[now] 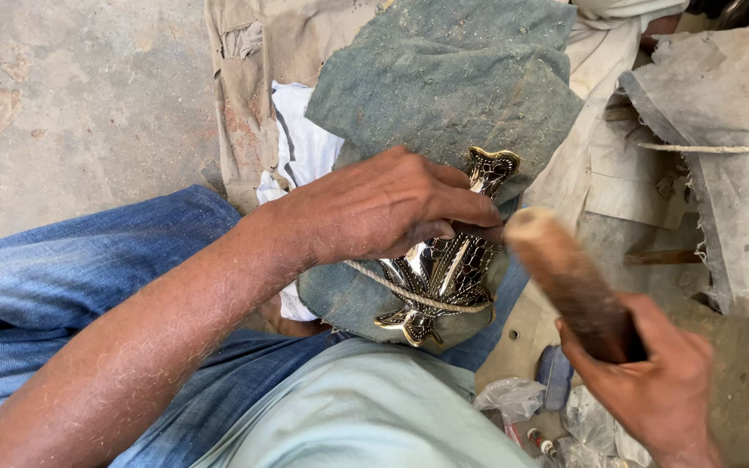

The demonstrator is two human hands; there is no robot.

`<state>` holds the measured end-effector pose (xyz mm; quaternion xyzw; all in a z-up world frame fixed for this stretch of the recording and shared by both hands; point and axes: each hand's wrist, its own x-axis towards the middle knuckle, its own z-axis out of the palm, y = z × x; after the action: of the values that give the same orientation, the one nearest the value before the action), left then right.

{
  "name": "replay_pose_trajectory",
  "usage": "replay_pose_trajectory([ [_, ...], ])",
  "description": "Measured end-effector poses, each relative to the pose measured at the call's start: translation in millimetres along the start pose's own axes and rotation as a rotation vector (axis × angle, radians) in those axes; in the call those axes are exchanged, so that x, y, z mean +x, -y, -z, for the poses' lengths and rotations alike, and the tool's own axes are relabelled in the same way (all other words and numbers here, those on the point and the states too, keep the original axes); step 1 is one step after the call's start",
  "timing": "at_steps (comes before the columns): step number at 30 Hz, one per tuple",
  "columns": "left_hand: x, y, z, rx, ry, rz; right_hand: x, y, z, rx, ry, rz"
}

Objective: The person sits on the floor and uses a hammer and chisel to engrave decorative patterns into a silver-colored metal object shaped like a lotus flower. They repeatedly strike the chisel to create textured designs on the petals and base.

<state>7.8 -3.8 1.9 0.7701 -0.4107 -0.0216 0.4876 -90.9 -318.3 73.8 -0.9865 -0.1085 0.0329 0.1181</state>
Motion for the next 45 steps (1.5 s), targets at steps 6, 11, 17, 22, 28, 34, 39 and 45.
replay_pose_trajectory([
  [6,-17,1,0,-0.099,-0.161,0.007,30,16,29,-0.140,0.030,-0.011],
  [11,-26,3,-6,-0.168,-0.302,0.079,27,4,28,0.318,-0.026,-0.099],
  [17,-16,12,-4,-0.175,-0.209,0.080,15,-11,42,0.823,0.039,-0.268],
  [22,-5,11,3,-0.095,-0.126,0.031,17,-1,37,1.131,0.093,-0.125],
  [28,-6,10,5,-0.149,-0.108,0.011,21,2,21,0.413,-0.030,-0.045],
  [34,-4,10,1,-0.079,-0.120,0.030,50,-8,34,0.020,0.190,-0.112],
  [39,-19,2,-8,-0.114,-0.253,0.172,88,-7,43,-0.147,0.338,-0.087],
  [45,-28,-1,-21,-0.209,-0.415,0.336,124,-20,46,0.063,0.282,0.002],
])
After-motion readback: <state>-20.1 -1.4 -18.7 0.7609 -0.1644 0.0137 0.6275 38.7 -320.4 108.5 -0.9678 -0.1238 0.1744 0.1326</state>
